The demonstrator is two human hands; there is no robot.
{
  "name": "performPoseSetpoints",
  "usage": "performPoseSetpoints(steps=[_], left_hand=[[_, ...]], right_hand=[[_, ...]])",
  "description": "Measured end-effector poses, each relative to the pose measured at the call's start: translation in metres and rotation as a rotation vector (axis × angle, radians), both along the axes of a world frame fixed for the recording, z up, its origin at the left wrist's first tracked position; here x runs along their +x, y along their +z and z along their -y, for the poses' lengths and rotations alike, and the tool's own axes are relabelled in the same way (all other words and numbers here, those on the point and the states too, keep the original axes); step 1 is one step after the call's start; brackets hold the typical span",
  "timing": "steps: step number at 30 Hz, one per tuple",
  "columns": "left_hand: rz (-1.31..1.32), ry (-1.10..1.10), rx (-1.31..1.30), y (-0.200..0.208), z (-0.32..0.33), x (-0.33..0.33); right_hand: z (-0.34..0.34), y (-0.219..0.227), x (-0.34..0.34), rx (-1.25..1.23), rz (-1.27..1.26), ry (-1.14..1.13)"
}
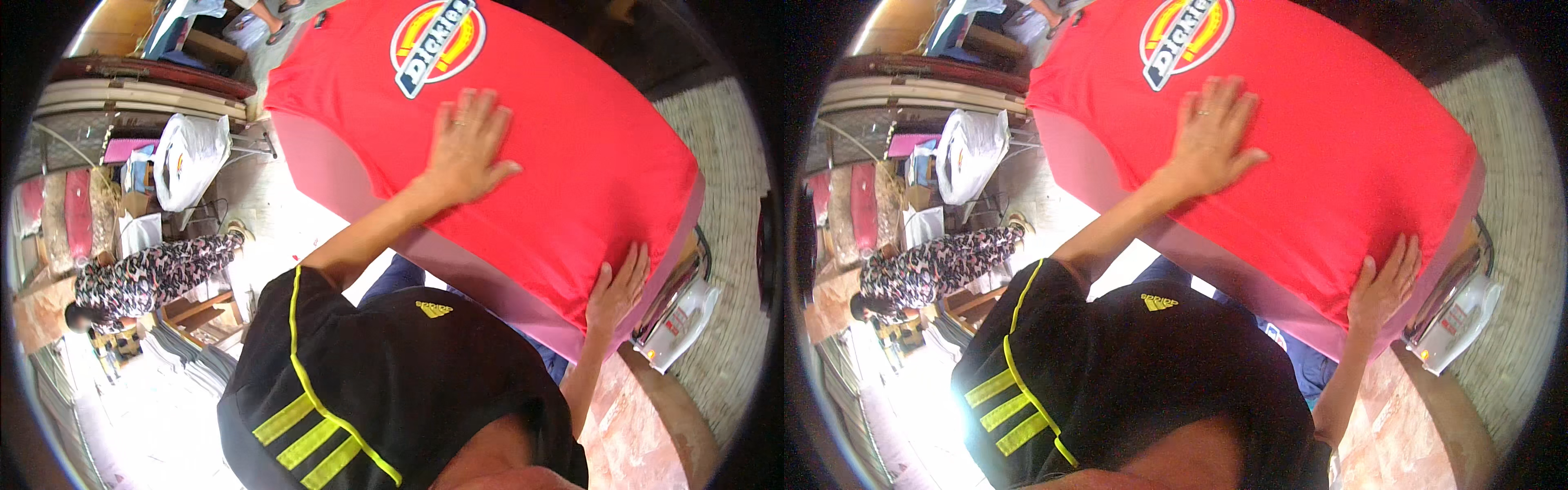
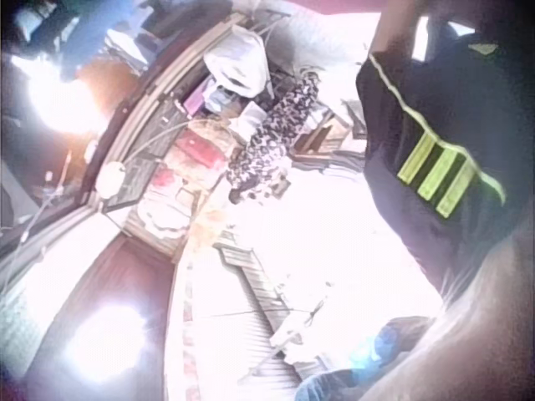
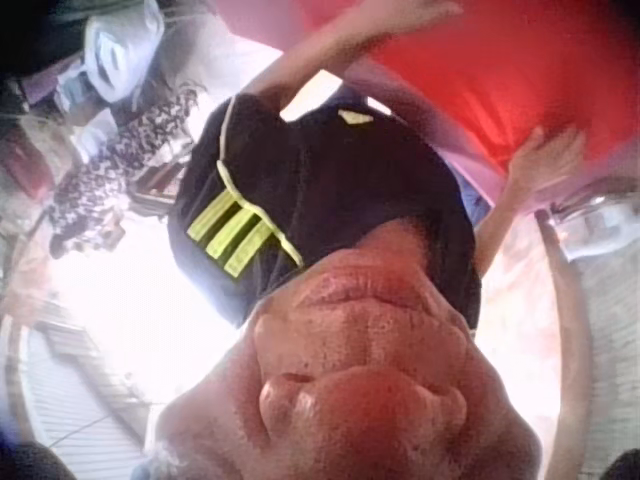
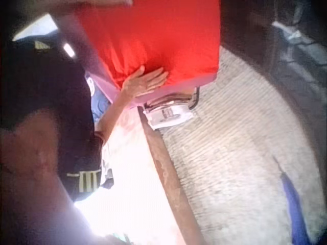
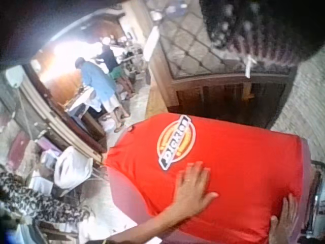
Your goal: The person irons a red Dickies t-shirt on a pink ironing board. They smooth the fabric, flip the shirt to iron different sections, and use a white electric iron to remove wrinkles. The person handles the shirt and iron repeatedly throughout the clip.
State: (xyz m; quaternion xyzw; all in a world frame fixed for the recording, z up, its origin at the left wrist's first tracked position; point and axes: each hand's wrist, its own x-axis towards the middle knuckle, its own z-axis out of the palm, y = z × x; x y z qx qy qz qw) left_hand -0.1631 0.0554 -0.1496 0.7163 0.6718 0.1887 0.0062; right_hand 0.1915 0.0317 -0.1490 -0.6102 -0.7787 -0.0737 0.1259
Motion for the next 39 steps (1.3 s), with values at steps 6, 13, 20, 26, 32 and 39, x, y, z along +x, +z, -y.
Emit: performPoseSetpoints(steps=[6,13,20,26,32,39], left_hand=[[-0.187,0.613,-0.01,-0.025,0.029,-0.202],[-0.108,0.639,-0.07,-0.037,0.018,-0.323],[-0.171,0.136,0.207,0.003,0.013,-0.186],[-0.202,-0.68,0.087,0.006,0.046,-0.02],[-0.359,-0.651,0.211,-0.015,0.044,-0.017],[-0.432,-0.927,0.461,-0.035,0.04,0.096]], right_hand=[[-0.005,-0.009,0.015,0.053,-0.037,-0.007],[-0.004,-0.021,0.023,0.083,-0.056,-0.023],[-0.008,-0.008,0.011,0.058,0.019,-0.14],[0.022,0.001,0.034,0.19,0.062,-0.188],[0.002,-0.003,0.006,-0.124,-0.16,-0.348],[0.083,-0.039,-0.012,0.047,-0.133,-0.277]])
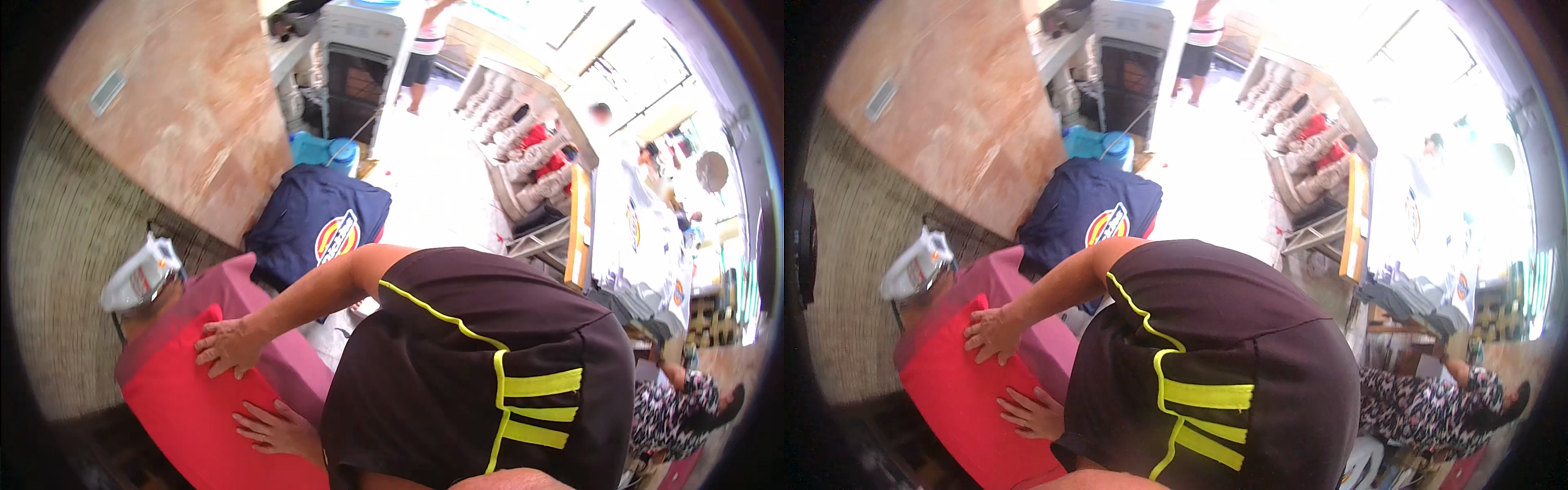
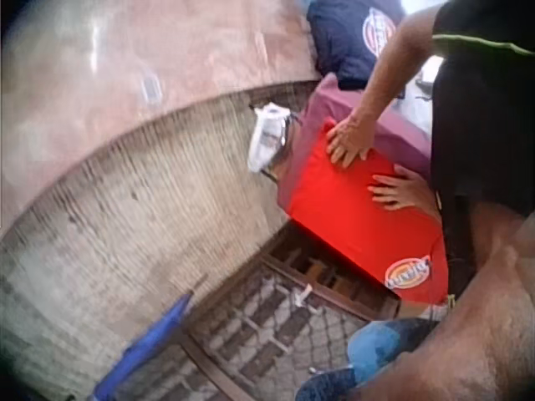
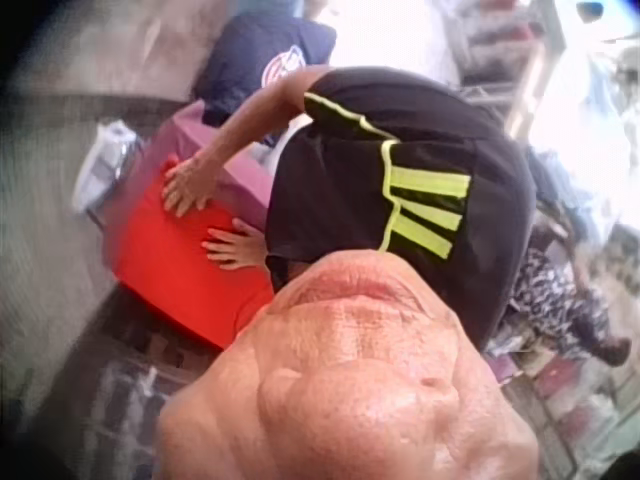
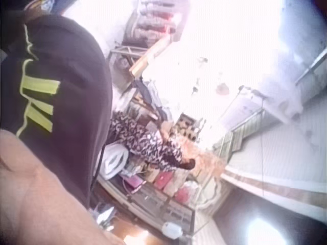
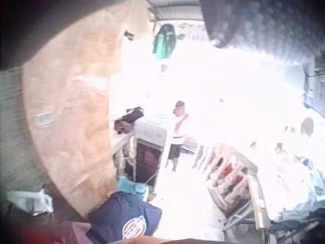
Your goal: The person irons a red Dickies t-shirt on a pink ironing board. They smooth the fabric, flip the shirt to iron different sections, and use a white electric iron to remove wrinkles. The person handles the shirt and iron repeatedly throughout the clip.
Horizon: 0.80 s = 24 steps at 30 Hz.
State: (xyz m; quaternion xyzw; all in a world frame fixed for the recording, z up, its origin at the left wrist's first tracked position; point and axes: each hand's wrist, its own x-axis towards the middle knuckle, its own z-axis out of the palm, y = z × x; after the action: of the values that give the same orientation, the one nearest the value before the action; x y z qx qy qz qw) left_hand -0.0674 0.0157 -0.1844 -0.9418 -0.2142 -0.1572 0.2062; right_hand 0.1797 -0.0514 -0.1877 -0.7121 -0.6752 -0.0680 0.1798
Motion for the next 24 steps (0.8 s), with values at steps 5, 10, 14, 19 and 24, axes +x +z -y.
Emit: performPoseSetpoints(steps=[5,10,14,19,24], left_hand=[[-0.115,-0.153,-0.025,0.011,0.006,0.064],[-0.217,-0.18,-0.074,0.016,0.002,0.098],[-0.238,-0.196,-0.164,0.022,-0.001,0.1],[-0.167,-0.204,-0.306,0.023,-0.003,0.104],[-0.084,-0.047,-0.363,0.027,-0.047,0.128]], right_hand=[[0.047,-0.019,0.03,0.165,-0.138,-0.097],[0.042,-0.029,0.052,0.245,-0.291,-0.01],[0.055,-0.017,0.054,0.232,-0.34,0.046],[0.051,-0.022,0.063,0.286,-0.436,0.083],[0.043,-0.029,0.068,0.488,-0.401,0.171]])
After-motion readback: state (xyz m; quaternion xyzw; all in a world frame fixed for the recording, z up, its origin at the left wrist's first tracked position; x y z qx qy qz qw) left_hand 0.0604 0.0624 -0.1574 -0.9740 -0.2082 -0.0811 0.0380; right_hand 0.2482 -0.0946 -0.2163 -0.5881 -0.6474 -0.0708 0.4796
